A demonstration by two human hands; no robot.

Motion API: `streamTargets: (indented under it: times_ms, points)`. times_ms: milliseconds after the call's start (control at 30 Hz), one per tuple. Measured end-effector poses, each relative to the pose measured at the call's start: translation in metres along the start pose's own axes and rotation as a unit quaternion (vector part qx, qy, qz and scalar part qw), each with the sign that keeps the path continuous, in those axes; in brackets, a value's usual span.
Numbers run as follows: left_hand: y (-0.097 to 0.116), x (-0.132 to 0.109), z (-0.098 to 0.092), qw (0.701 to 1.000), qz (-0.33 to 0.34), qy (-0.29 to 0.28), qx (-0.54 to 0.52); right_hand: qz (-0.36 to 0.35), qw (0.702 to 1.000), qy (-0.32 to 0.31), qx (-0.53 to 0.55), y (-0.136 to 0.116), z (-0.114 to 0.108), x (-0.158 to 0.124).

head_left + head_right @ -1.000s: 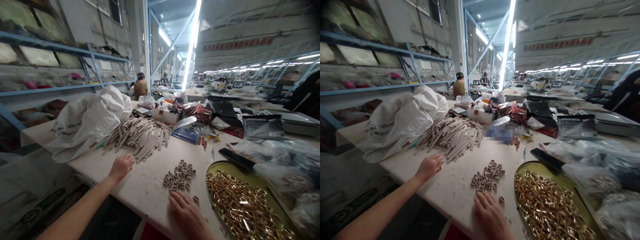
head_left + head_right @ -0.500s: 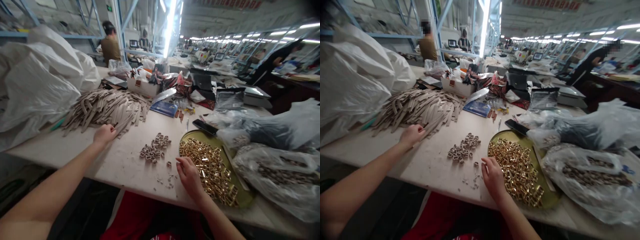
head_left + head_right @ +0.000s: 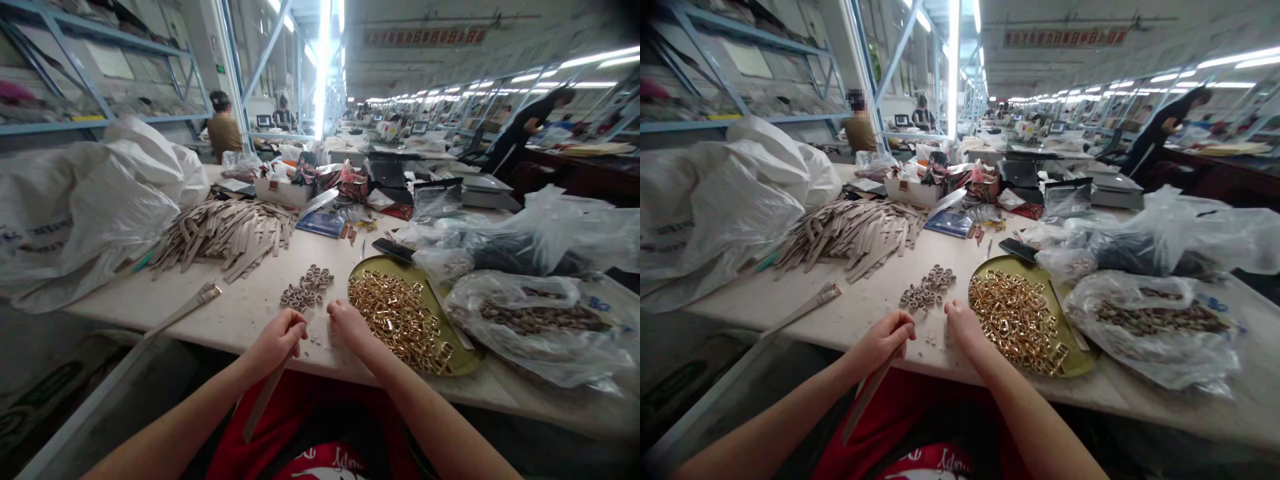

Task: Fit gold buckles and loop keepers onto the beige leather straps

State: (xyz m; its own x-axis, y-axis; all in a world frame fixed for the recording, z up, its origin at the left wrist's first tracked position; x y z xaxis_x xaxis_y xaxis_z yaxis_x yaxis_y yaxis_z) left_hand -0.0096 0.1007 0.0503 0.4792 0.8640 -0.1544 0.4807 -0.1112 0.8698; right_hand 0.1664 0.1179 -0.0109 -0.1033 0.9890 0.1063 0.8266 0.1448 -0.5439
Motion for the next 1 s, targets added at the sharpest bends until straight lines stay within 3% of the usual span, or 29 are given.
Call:
streamTargets:
  times_ms: [133, 233, 333, 400, 467, 567, 667, 733, 833, 933, 1000]
  points:
    - [-0.031, -0.002, 0.041, 0.968, -0.133, -0.021, -0.212, -0.03, 0.999, -0.014, 0.01, 0.003, -0.004, -0.02]
    - [-0.038, -0.004, 0.053, 0.941, -0.185, -0.021, -0.282, -0.054, 0.998, -0.032, 0.017, 0.002, -0.002, -0.031]
    - [-0.04, -0.007, 0.056, 0.942, -0.184, -0.03, -0.279, -0.083, 0.995, -0.027, 0.041, 0.001, 0.002, -0.04]
    - [-0.042, -0.008, 0.054, 0.969, -0.147, -0.024, -0.196, -0.109, 0.992, -0.018, 0.065, 0.001, 0.007, -0.048]
    - [-0.043, -0.005, 0.047, 0.996, -0.085, 0.009, -0.029, -0.133, 0.988, -0.012, 0.082, 0.002, 0.012, -0.059]
    - [-0.045, 0.007, 0.035, 0.983, -0.027, 0.075, 0.162, -0.161, 0.981, 0.006, 0.111, 0.001, 0.018, -0.082]
    - [-0.043, 0.024, 0.037, 0.966, -0.013, 0.108, 0.233, -0.181, 0.971, 0.019, 0.152, -0.008, 0.019, -0.108]
    - [-0.037, 0.034, 0.051, 0.955, 0.005, 0.108, 0.277, -0.19, 0.966, 0.024, 0.175, -0.016, 0.019, -0.125]
    - [-0.025, 0.039, 0.087, 0.942, 0.044, 0.084, 0.322, -0.159, 0.962, 0.047, 0.218, -0.017, 0.018, -0.147]
    - [-0.011, 0.033, 0.122, 0.926, 0.118, 0.001, 0.36, -0.041, 0.949, 0.115, 0.29, 0.005, 0.01, -0.172]
    - [0.002, 0.025, 0.135, 0.908, 0.166, -0.06, 0.38, 0.073, 0.917, 0.183, 0.347, 0.026, 0.004, -0.196]
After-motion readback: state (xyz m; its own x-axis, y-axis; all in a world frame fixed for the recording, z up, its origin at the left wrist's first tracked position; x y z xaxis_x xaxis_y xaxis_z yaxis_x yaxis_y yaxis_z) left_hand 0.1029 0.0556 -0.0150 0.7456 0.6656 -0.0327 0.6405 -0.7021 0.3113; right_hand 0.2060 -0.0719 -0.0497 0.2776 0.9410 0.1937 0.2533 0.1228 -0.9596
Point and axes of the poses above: each hand's wrist, its own x-axis towards the middle knuckle, its own z-axis out of the palm, y = z × x, the point moved 3 cm from there along x, towards the middle knuckle, and after that the axes turned 13 degrees about x, right-handed, at the moved point
